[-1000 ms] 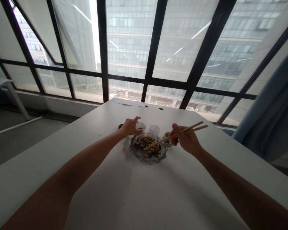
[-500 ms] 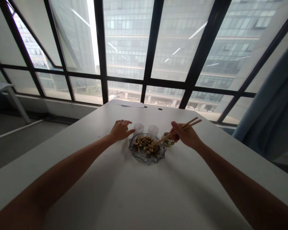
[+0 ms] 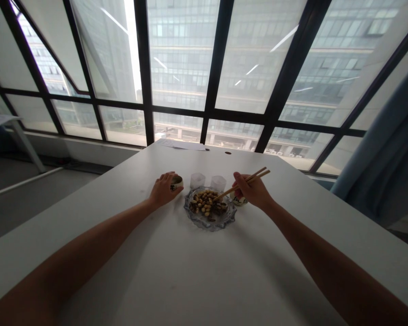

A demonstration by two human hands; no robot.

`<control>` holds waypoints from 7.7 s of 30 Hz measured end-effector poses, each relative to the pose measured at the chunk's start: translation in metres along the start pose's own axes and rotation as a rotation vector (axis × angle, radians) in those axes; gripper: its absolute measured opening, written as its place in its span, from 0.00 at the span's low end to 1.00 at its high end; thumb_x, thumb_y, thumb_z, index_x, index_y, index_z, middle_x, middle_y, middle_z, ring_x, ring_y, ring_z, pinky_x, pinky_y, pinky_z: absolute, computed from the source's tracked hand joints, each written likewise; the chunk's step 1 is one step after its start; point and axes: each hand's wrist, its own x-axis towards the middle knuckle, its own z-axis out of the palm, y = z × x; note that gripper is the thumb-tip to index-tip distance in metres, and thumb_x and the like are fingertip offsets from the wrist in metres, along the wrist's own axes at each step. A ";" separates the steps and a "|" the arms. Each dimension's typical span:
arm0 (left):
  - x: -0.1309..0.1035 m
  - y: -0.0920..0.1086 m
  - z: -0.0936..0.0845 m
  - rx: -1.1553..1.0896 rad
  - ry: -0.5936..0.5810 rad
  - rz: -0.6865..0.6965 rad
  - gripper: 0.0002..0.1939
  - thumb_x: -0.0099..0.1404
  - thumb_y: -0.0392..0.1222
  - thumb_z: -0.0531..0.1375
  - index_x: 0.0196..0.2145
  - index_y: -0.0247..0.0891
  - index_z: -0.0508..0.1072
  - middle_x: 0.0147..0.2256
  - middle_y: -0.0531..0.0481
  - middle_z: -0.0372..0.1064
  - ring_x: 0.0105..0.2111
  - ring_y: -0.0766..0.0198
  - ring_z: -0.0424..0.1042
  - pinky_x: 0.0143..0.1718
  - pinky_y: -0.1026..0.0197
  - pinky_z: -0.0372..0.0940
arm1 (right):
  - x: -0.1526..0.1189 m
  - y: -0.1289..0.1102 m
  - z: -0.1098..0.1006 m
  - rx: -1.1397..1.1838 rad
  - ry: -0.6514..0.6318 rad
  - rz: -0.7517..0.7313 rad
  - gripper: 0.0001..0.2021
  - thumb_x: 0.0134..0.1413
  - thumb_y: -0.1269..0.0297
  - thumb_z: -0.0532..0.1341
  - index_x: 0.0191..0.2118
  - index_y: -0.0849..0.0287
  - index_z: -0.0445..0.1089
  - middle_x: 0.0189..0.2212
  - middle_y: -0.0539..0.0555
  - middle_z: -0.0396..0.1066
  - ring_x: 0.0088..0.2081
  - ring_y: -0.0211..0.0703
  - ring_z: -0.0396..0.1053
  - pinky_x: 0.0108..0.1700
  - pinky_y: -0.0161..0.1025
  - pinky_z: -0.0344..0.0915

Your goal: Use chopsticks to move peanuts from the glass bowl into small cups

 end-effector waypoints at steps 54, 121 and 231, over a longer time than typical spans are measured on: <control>-0.001 -0.002 0.003 -0.060 -0.036 -0.045 0.25 0.63 0.48 0.63 0.55 0.41 0.64 0.54 0.40 0.68 0.54 0.48 0.70 0.55 0.46 0.68 | -0.003 0.009 -0.006 0.278 -0.008 0.130 0.32 0.37 0.30 0.68 0.24 0.60 0.72 0.15 0.56 0.73 0.14 0.40 0.68 0.16 0.35 0.67; 0.065 0.048 -0.006 0.095 -0.237 0.073 0.29 0.66 0.62 0.58 0.56 0.39 0.68 0.53 0.40 0.74 0.53 0.46 0.72 0.57 0.45 0.60 | -0.012 -0.009 -0.019 -0.198 -0.117 -0.260 0.31 0.58 0.33 0.54 0.23 0.58 0.69 0.18 0.55 0.73 0.20 0.41 0.70 0.21 0.35 0.63; 0.100 0.202 0.049 0.017 -0.395 0.519 0.38 0.49 0.64 0.69 0.52 0.40 0.71 0.48 0.41 0.75 0.52 0.47 0.70 0.64 0.44 0.46 | 0.003 -0.015 -0.120 -0.443 -0.141 -0.154 0.29 0.55 0.35 0.60 0.24 0.59 0.72 0.19 0.55 0.74 0.21 0.41 0.72 0.22 0.35 0.64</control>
